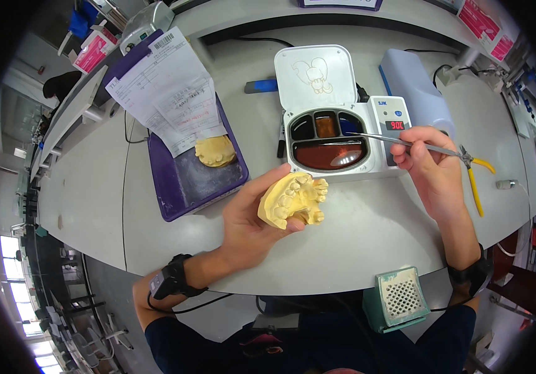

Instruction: Applying and shaping wax on a dental cast using a heated wax carver tool.

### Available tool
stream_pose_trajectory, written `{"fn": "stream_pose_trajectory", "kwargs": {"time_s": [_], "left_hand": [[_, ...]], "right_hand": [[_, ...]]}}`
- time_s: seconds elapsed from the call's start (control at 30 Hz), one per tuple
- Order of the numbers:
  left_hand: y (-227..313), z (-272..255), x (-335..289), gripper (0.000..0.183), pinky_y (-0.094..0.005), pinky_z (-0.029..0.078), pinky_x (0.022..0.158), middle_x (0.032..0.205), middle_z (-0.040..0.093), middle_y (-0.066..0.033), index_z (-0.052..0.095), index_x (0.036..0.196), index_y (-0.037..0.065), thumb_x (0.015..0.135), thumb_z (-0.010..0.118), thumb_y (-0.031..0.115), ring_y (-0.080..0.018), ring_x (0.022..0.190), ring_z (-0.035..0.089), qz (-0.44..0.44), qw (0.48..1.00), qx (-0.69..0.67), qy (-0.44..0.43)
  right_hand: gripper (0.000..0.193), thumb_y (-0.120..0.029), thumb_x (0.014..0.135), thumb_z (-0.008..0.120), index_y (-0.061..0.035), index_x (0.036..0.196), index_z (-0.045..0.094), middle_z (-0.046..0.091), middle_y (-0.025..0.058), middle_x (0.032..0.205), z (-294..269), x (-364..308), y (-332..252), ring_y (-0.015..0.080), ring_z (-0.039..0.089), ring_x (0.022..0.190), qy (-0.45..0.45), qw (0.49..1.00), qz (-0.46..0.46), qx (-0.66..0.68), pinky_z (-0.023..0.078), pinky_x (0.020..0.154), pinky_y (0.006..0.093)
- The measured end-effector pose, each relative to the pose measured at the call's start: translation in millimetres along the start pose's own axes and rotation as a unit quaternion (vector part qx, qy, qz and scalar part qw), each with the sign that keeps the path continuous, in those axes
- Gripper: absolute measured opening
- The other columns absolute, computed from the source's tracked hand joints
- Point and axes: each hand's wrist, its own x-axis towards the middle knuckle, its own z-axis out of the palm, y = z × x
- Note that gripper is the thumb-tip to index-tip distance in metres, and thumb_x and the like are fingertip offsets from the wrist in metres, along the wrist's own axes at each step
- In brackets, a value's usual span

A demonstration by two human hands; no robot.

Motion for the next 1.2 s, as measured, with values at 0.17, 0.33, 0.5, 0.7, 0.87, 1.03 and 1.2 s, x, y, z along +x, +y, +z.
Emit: {"fn": "stream_pose_trajectory", "kwargs": {"time_s": [0.17,0.33,0.5,0.7,0.87,1.03,1.2], "left_hand": [[1.6,4.1,1.0,0.076,-0.0331,0.049,0.104,0.135,0.053,-0.0134,0.038,0.144,-0.001,0.079,0.077,-0.006,-0.0197,0.123,0.055,-0.028,1.000,-0.007,0.001],[0.4,3.2,2.0,0.079,-0.0310,0.049,0.101,0.127,0.055,-0.0111,0.039,0.145,0.001,0.077,0.078,-0.007,-0.0183,0.119,0.057,0.004,0.999,0.045,-0.015],[-1.6,1.3,0.5,0.078,-0.0320,0.050,0.100,0.126,0.055,-0.0120,0.040,0.144,0.001,0.076,0.078,-0.008,-0.0195,0.117,0.058,0.036,0.998,0.053,0.000],[-2.9,-3.8,4.8,0.078,-0.0384,0.054,0.095,0.127,0.058,-0.0235,0.039,0.139,0.004,0.075,0.084,0.004,-0.0281,0.115,0.061,0.096,0.984,0.153,0.001],[-3.3,-6.5,7.7,0.077,-0.0363,0.055,0.092,0.124,0.059,-0.0233,0.041,0.138,0.006,0.074,0.084,0.004,-0.0271,0.111,0.062,0.121,0.971,0.203,-0.019],[-2.7,-4.5,9.3,0.075,-0.0363,0.055,0.092,0.125,0.059,-0.0230,0.045,0.136,0.007,0.073,0.084,0.002,-0.0278,0.112,0.061,0.136,0.965,0.226,-0.013],[-5.4,-7.9,8.5,0.075,-0.0366,0.057,0.091,0.128,0.055,-0.0239,0.045,0.135,0.007,0.071,0.083,-0.004,-0.0285,0.112,0.062,0.158,0.957,0.241,-0.019]], "right_hand": [[0.028,-0.015,0.093,0.067,0.0021,0.116,0.067,0.071,0.0128,0.101,-3.6,0.0,-4.0,0.0142,0.065,0.090,0.012,1.000,0.006,-0.003,0.052,0.081,0.0271],[0.024,-0.013,0.092,0.068,0.0012,0.112,0.070,0.069,0.0126,0.105,-3.2,1.5,-1.6,0.0149,0.066,0.092,0.002,0.997,-0.068,-0.044,0.052,0.080,0.0260],[0.019,-0.002,0.090,0.067,0.0014,0.108,0.071,0.068,0.0111,0.103,0.7,-0.3,-7.0,0.0155,0.066,0.093,0.007,0.989,-0.097,-0.114,0.051,0.083,0.0256],[0.005,0.002,0.084,0.067,0.0031,0.089,0.069,0.068,0.0080,0.094,7.5,-0.8,-1.4,0.0131,0.065,0.084,0.024,0.980,-0.089,-0.174,0.051,0.079,0.0246],[0.007,0.003,0.078,0.067,0.0024,0.085,0.068,0.068,0.0069,0.084,11.1,-2.4,-1.7,0.0117,0.064,0.078,0.006,0.954,-0.088,-0.287,0.051,0.073,0.0240],[0.010,0.004,0.074,0.067,0.0014,0.084,0.069,0.068,0.0063,0.081,12.6,0.0,0.9,0.0118,0.064,0.076,0.012,0.934,-0.108,-0.339,0.050,0.071,0.0243],[0.009,0.004,0.075,0.067,0.0016,0.083,0.069,0.068,0.0077,0.084,9.2,-1.5,1.1,0.0133,0.062,0.077,-0.008,0.949,-0.114,-0.292,0.048,0.071,0.0255]]}}
